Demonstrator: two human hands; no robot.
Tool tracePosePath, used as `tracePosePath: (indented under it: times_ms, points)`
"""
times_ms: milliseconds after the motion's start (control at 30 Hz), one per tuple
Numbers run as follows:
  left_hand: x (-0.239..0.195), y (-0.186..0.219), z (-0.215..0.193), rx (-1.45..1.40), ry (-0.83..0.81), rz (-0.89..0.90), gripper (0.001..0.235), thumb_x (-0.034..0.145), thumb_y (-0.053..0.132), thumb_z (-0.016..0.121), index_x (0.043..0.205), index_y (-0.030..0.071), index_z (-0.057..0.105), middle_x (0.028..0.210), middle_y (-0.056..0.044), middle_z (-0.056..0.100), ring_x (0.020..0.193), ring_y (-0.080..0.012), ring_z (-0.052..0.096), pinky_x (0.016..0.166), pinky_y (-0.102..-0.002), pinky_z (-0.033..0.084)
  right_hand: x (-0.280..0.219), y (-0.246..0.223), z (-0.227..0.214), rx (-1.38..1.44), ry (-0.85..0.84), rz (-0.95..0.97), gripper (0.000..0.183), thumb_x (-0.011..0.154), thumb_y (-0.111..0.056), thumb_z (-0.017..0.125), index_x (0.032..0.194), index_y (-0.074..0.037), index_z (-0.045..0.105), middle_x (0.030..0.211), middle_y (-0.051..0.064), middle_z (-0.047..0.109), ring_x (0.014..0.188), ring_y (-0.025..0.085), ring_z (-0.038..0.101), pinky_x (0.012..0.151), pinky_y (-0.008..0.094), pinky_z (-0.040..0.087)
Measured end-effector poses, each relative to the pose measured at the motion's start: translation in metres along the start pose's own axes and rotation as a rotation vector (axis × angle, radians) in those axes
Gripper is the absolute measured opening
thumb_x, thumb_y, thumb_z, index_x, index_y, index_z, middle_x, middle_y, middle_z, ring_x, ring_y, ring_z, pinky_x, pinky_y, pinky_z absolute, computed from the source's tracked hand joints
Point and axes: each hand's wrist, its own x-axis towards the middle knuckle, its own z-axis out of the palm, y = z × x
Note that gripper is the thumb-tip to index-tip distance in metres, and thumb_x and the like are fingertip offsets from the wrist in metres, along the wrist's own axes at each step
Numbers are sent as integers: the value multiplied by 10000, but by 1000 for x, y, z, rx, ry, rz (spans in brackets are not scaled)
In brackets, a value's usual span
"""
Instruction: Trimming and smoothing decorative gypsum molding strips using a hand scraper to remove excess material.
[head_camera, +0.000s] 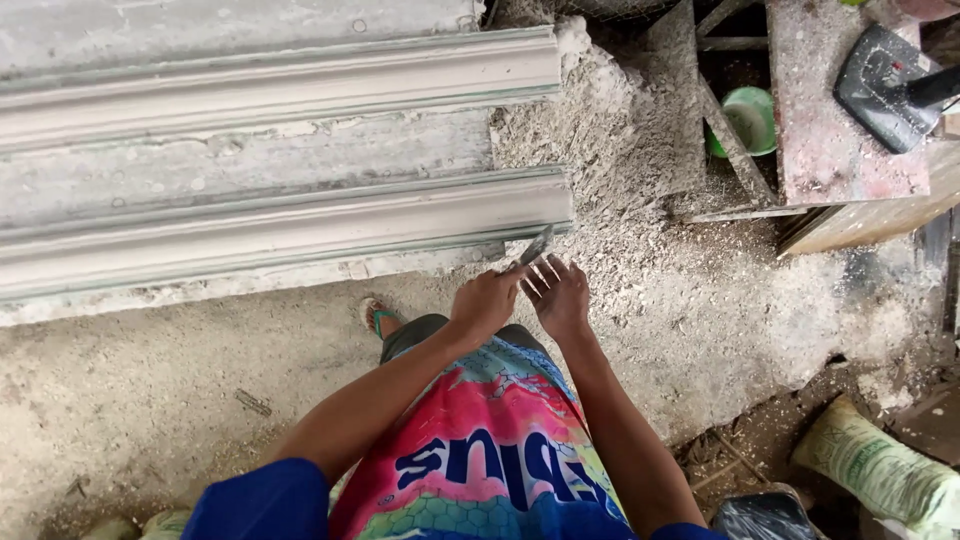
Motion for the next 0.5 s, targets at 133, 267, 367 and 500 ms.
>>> tracePosePath:
  times_ms: [133,267,367,500]
  points:
    - [57,11,67,-33,-1,31,423,1057,251,494,1479,274,525,1018,-138,699,744,-350,744,549,-490,645,23,5,-21,-44,-21,-12,442,982,-505,469,1245,-173,595,1281,75,614,1205,346,611,1030,522,457]
    - [23,35,-1,-94,43,125,459,1077,140,465,1526,233,432,1079,-212,652,779,-414,735,616,-551,644,19,-15,-22,-28,-12,2,443,1021,-514,388,1237,-177,577,1290,77,592,1222,350,593,1068,544,420]
    - [-29,14,-36,-117,92,62,540,1071,157,471,1587,226,326,1120,-219,621,708,-381,717,561,-533,616,16,-24,-19,-63,14,27,406,1007,-490,404,1213,-188,579,1253,74,604,1196,343,607,1056,531,449]
    - [-89,-32,-24,-201,282,-154,529,1056,184,496,1553,85,343,1153,-262,563,650,-392,682,414,-501,544,28,-21,-24,-229,17,-85,423,984,-400,555,1341,-174,534,1562,128,442,1411,387,469,1159,581,368]
